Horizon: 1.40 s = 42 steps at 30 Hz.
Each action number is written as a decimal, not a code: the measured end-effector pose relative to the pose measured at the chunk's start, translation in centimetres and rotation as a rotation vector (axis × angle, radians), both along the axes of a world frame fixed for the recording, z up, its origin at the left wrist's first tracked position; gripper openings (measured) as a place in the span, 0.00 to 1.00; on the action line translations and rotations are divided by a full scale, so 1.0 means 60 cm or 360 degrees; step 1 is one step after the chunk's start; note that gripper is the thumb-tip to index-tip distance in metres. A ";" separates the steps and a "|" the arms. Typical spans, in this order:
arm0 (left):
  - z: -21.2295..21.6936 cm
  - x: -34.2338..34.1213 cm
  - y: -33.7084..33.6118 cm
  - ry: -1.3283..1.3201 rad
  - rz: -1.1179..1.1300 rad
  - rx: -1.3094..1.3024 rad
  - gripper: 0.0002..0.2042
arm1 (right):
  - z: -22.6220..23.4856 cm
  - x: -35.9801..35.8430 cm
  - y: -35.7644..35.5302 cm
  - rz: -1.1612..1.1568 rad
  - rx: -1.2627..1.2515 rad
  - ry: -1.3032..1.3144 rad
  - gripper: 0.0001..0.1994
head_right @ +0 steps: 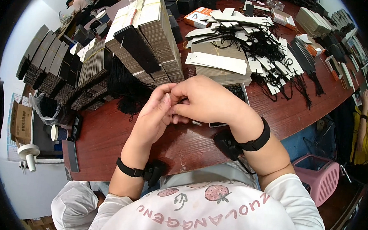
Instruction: The person threads a black string through a hole in a tag, ties the string into a loop by hand, and places the finished tag into a box. This process is repeated multiple times while the person occasionally adjusts stacks of tags on the table.
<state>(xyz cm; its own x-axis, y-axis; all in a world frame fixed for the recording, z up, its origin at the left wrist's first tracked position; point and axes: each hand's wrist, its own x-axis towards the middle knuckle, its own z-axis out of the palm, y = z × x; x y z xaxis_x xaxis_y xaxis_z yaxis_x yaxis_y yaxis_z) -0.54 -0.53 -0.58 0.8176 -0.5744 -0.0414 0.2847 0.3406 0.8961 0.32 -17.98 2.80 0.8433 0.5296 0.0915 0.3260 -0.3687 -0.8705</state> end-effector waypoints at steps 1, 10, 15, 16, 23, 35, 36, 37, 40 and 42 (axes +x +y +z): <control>0.000 0.001 0.004 -0.0004 -0.0003 0.0001 0.16 | 0.001 0.000 -0.002 -0.0034 -0.0107 -0.0164 0.10; -0.003 0.009 0.014 -0.0173 -0.0071 0.0487 0.10 | 0.007 0.028 -0.059 -0.0579 0.0122 -0.0154 0.09; 0.006 0.008 0.010 0.0022 0.0119 0.0208 0.08 | -0.013 0.036 -0.079 -0.1224 -0.0811 -0.0997 0.16; 0.006 0.008 0.011 0.0018 0.0121 0.0205 0.08 | -0.013 0.035 -0.080 -0.1191 -0.0871 -0.0859 0.17; -0.006 0.011 0.007 -0.0130 0.0357 0.0029 0.07 | 0.009 0.034 -0.082 -0.1267 -0.0683 -0.0753 0.18; 0.018 0.006 0.026 -0.0025 0.0466 0.0049 0.09 | 0.058 0.028 0.060 -0.0911 0.0156 -0.1385 0.16; 0.021 0.005 0.029 -0.0081 0.0487 0.0076 0.09 | 0.054 0.033 0.063 -0.0960 0.0184 -0.1484 0.16; 0.025 0.004 0.031 -0.0137 0.0509 0.0103 0.08 | 0.052 0.035 0.062 -0.0996 0.0122 -0.1572 0.16; 0.040 -0.002 0.026 -0.0280 0.0647 0.0088 0.07 | 0.046 0.037 0.065 -0.1007 0.0141 -0.1544 0.17; 0.059 -0.002 0.024 -0.0332 0.0720 0.0017 0.07 | 0.039 0.042 0.068 -0.1002 0.0175 -0.1520 0.17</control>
<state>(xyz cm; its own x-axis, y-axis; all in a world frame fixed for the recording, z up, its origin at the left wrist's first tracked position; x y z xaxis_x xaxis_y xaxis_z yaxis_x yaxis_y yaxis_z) -0.68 0.91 2.96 0.9763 -0.1603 0.1456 -0.0753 0.3789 0.9224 2.85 -13.87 5.15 0.5173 -0.0115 0.8557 0.6553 -0.6378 -0.4047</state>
